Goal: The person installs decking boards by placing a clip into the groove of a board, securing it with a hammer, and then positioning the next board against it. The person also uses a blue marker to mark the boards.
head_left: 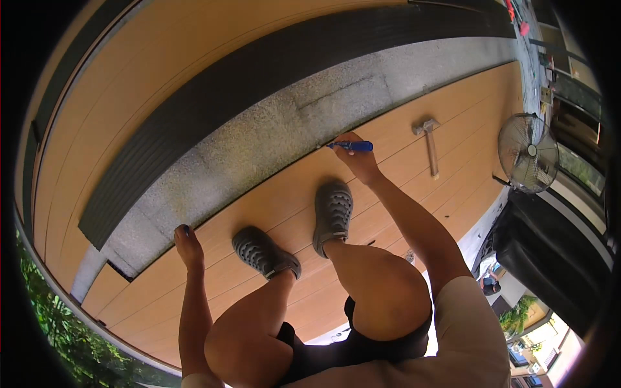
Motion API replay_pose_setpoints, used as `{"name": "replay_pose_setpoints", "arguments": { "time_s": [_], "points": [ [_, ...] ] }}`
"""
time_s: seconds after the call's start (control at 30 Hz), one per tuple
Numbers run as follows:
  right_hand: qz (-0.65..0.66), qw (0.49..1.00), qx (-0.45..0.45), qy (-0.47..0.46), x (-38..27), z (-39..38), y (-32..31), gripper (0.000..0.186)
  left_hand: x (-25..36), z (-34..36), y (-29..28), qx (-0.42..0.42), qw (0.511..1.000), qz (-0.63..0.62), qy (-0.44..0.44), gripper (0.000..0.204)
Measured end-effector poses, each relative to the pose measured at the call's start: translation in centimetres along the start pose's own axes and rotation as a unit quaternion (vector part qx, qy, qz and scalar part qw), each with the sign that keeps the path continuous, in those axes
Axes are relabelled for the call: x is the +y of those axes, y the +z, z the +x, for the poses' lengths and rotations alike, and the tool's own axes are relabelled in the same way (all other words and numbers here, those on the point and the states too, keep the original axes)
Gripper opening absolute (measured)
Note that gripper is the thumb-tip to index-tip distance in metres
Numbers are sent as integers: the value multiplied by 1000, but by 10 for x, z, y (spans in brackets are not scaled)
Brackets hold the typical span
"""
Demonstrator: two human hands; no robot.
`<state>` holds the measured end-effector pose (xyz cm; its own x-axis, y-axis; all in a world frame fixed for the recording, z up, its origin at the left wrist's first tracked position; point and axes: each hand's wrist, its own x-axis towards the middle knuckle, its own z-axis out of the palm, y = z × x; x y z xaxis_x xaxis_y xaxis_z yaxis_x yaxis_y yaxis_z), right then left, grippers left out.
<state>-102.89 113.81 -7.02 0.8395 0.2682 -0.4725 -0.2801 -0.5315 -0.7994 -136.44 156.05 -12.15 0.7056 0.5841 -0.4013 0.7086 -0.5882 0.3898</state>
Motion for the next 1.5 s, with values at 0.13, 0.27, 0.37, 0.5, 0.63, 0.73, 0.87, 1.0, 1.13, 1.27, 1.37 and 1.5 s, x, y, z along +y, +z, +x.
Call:
{"name": "replay_pose_setpoints", "arguments": {
  "time_s": [0.13, 0.27, 0.37, 0.5, 0.63, 0.73, 0.87, 1.0, 1.13, 1.27, 1.37, 1.5],
  "points": [
    [-51, 999, 7, -6, 33, 20, 31, 21, -23, 0, 46, 114, 993, 17, 23, 13],
    [-94, 995, 25, -26, 58, 25, 36, 23, -18, 6, 73, 231, 973, 23, 15, 12],
    [-95, 994, 30, -36, 59, 23, 37, 22, -20, 2, 79, 238, 971, 12, 18, 12],
    [-90, 995, 19, -36, 61, 24, 33, 20, -15, 4, 76, 235, 971, 21, 24, 13],
    [-136, 990, 24, -34, 54, 21, 39, 19, -16, 1, 73, 246, 968, 20, 41, 14],
    [-134, 989, 33, -52, 50, 18, 41, 18, -14, 1, 72, 248, 967, 19, 51, 14],
    [-136, 988, 47, -52, 49, 18, 40, 19, -12, 4, 73, 244, 968, 27, 51, 14],
    [-140, 988, 53, -43, 48, 18, 44, 18, -13, 4, 71, 248, 966, 36, 61, 13],
    [-130, 989, 53, -57, 49, 17, 45, 17, -11, 2, 70, 247, 966, 48, 60, 13],
    [-143, 986, 52, -69, 51, 18, 43, 15, -8, 3, 70, 250, 965, 43, 70, 13],
    [-148, 985, 49, -71, 56, 18, 43, 15, -9, 2, 72, 252, 964, 44, 70, 13],
    [-128, 986, 64, -89, 51, 17, 46, 16, -10, 3, 70, 246, 966, 48, 63, 13]
  ]
}}
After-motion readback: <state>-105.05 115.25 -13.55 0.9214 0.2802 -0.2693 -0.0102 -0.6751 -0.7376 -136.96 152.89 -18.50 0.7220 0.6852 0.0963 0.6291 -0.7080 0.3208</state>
